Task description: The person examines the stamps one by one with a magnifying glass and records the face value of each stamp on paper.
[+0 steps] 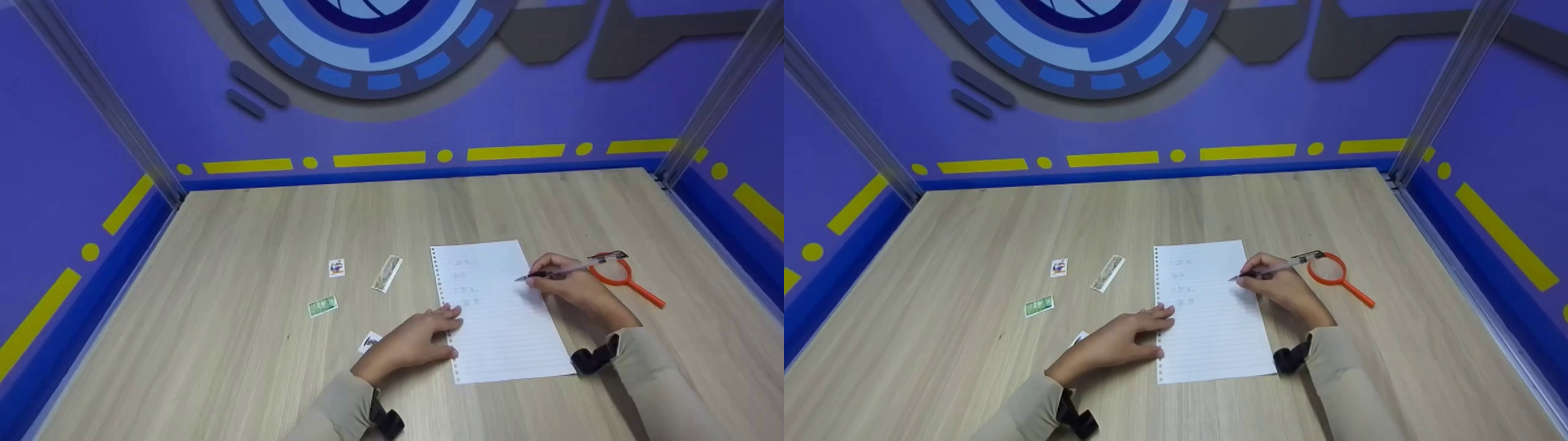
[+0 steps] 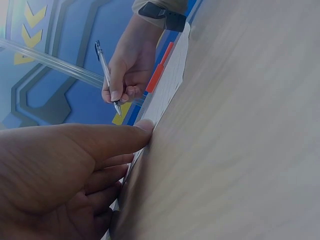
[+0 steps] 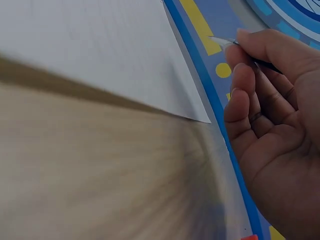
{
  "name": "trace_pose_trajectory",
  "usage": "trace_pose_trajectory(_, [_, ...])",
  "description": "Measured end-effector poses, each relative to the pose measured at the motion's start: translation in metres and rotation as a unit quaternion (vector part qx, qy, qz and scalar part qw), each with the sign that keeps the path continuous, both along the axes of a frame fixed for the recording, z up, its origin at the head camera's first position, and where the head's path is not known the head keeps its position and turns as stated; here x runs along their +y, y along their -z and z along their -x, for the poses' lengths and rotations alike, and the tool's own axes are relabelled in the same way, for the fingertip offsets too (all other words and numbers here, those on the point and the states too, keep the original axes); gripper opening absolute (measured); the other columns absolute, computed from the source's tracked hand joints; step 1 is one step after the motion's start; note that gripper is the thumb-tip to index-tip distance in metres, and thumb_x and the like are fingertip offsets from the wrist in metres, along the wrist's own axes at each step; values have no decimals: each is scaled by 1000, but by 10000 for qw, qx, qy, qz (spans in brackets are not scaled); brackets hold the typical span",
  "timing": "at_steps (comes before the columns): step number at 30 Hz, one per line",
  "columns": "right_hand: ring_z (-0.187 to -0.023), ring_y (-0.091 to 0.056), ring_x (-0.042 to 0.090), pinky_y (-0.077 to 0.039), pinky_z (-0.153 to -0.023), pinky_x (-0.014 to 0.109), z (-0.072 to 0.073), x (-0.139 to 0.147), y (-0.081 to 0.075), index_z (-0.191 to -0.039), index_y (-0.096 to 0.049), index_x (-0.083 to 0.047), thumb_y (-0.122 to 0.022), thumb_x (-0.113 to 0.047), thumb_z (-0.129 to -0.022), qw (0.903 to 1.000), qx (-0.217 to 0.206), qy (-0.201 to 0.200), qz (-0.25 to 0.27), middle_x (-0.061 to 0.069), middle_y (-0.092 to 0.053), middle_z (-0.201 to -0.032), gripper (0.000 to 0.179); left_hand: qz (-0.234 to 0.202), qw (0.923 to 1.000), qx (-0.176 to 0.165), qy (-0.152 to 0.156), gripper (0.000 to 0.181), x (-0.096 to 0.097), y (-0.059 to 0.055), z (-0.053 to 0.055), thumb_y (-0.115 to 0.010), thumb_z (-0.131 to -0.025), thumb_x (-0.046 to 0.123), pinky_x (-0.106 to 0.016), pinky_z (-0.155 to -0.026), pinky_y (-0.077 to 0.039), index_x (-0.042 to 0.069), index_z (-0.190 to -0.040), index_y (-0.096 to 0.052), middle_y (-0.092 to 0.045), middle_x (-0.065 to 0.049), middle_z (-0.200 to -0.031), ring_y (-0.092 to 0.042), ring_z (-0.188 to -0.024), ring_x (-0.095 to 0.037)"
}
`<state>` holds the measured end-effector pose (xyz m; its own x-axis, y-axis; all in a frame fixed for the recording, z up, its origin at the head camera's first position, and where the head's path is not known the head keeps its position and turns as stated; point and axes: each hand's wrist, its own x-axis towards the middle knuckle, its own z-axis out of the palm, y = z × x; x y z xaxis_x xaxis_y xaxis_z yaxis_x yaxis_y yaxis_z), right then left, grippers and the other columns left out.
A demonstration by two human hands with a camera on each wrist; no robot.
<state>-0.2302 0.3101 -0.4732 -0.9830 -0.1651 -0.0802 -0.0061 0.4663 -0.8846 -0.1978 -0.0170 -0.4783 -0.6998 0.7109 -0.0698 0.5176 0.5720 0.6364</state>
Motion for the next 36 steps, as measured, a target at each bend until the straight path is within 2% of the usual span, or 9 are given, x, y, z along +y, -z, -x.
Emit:
trace_pose_trajectory(6, [-76, -54, 13, -44, -66, 23, -2, 8, 0, -105, -58, -6, -73, -28, -85, 9998, 130, -86, 99, -3, -59, -90, 34, -19, 10000, -40, 4, 54, 0, -1, 0, -69, -86, 23, -33, -119, -26, 8, -136, -55, -42, -2, -150, -32, -144, -19])
trace_pose_trajectory(12, [-83, -51, 11, -41, -70, 23, -2, 15, -2, -105, -58, -7, -72, -29, -86, 9996, 204, 28, -205, -3, -59, -94, 33, -48, 9999, -112, -27, 54, -1, -1, 0, -69, -86, 22, -32, -119, -26, 8, -136, -55, -43, -1, -150, -32, -144, -18])
trace_pose_trajectory(20, [-79, -55, 12, -46, -66, 22, -3, 26, -5, -107, -58, -6, -71, -24, -86, 9995, 175, 10, -264, -2, -62, -94, 30, -64, 9998, -161, 34, 54, 0, -2, -1, -68, -87, 21, -32, -119, -25, 7, -137, -54, -42, -2, -150, -32, -144, -17])
trace_pose_trajectory(29, [-86, -55, 7, -45, -72, 20, -6, 34, -10, -107, -60, -8, -74, -29, -84, 9966, 355, 312, -670, -7, -64, -98, 35, -52, 9999, -136, 44, 54, 0, -2, -1, -68, -87, 21, -33, -119, -25, 7, -137, -53, -42, -2, -151, -32, -144, -18])
trace_pose_trajectory(36, [-87, -54, 9, -45, -73, 20, -6, 39, -10, -106, -61, -10, -74, -32, -83, 9944, 338, 444, -893, -2, -64, -101, 35, -55, 9999, -110, 53, 54, -1, -1, 0, -69, -87, 22, -33, -120, -25, 6, -136, -54, -42, -3, -150, -32, -144, -18])
